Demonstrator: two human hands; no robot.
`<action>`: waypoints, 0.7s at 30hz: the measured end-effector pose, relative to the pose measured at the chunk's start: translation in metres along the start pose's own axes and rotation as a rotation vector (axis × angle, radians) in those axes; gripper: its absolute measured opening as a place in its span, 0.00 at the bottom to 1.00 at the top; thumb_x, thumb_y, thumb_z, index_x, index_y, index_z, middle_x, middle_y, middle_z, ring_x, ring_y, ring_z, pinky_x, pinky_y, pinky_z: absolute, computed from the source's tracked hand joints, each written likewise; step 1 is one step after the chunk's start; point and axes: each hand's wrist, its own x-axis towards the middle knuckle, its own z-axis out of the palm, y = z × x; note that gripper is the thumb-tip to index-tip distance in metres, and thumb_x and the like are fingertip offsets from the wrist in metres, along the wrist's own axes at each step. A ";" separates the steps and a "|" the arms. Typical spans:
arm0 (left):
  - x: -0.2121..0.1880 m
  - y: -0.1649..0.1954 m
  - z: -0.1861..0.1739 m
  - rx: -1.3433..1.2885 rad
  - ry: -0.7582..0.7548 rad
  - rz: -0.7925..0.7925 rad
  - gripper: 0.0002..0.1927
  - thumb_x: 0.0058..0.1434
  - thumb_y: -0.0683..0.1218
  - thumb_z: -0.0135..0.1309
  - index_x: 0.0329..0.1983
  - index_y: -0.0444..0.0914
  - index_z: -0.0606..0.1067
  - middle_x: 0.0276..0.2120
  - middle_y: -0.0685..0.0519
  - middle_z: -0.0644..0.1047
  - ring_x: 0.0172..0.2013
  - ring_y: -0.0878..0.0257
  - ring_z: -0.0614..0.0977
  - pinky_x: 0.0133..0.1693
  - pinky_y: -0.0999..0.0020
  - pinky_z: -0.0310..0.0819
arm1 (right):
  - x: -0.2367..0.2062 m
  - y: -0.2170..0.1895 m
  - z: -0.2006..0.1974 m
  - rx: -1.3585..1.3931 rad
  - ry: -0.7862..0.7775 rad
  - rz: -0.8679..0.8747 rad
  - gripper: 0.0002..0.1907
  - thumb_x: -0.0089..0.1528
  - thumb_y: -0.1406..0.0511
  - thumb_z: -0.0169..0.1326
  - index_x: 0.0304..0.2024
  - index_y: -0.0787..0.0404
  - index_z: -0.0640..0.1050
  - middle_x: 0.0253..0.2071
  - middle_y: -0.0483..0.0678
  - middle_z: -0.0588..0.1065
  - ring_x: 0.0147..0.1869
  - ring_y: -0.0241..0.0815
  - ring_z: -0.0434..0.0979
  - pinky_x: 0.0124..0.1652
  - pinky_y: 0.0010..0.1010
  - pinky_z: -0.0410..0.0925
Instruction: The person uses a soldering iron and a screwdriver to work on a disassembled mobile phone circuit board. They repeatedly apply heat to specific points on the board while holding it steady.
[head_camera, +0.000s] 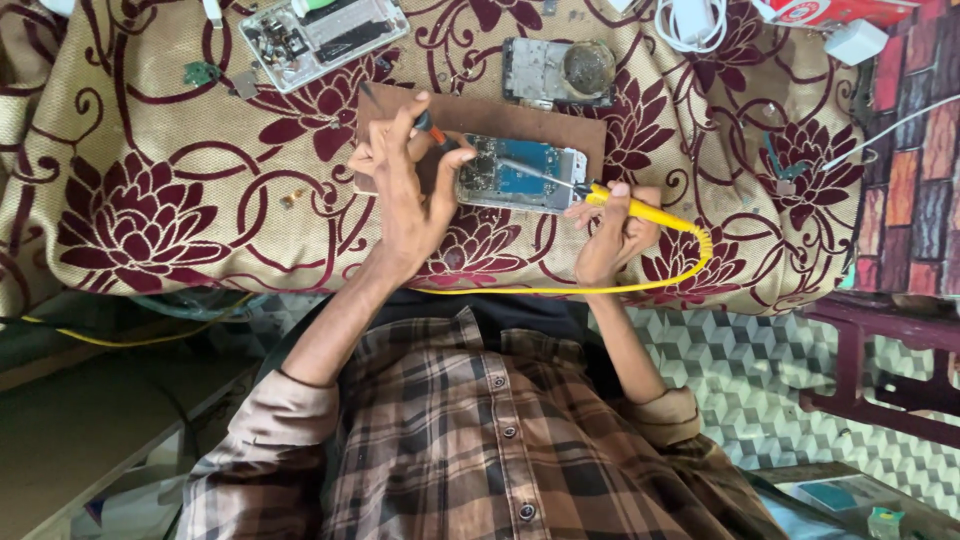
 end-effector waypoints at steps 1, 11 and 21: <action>0.000 -0.001 0.001 -0.012 -0.005 -0.001 0.31 0.77 0.49 0.57 0.75 0.41 0.55 0.37 0.60 0.84 0.45 0.62 0.66 0.52 0.61 0.57 | 0.001 0.000 -0.002 -0.009 -0.028 -0.036 0.11 0.76 0.65 0.44 0.41 0.67 0.66 0.23 0.53 0.71 0.24 0.41 0.76 0.27 0.28 0.70; -0.002 -0.006 0.004 -0.045 -0.002 -0.019 0.33 0.77 0.50 0.58 0.77 0.44 0.53 0.36 0.57 0.83 0.44 0.62 0.68 0.51 0.60 0.59 | -0.002 -0.003 -0.001 -0.039 -0.041 -0.086 0.11 0.76 0.65 0.45 0.40 0.67 0.67 0.24 0.54 0.71 0.25 0.41 0.76 0.28 0.29 0.72; 0.001 -0.002 0.003 0.024 0.009 0.017 0.31 0.77 0.50 0.56 0.74 0.42 0.53 0.36 0.56 0.85 0.43 0.62 0.68 0.51 0.58 0.54 | -0.002 -0.004 0.004 0.003 0.102 0.067 0.13 0.75 0.64 0.45 0.38 0.65 0.69 0.23 0.55 0.75 0.23 0.40 0.78 0.24 0.25 0.68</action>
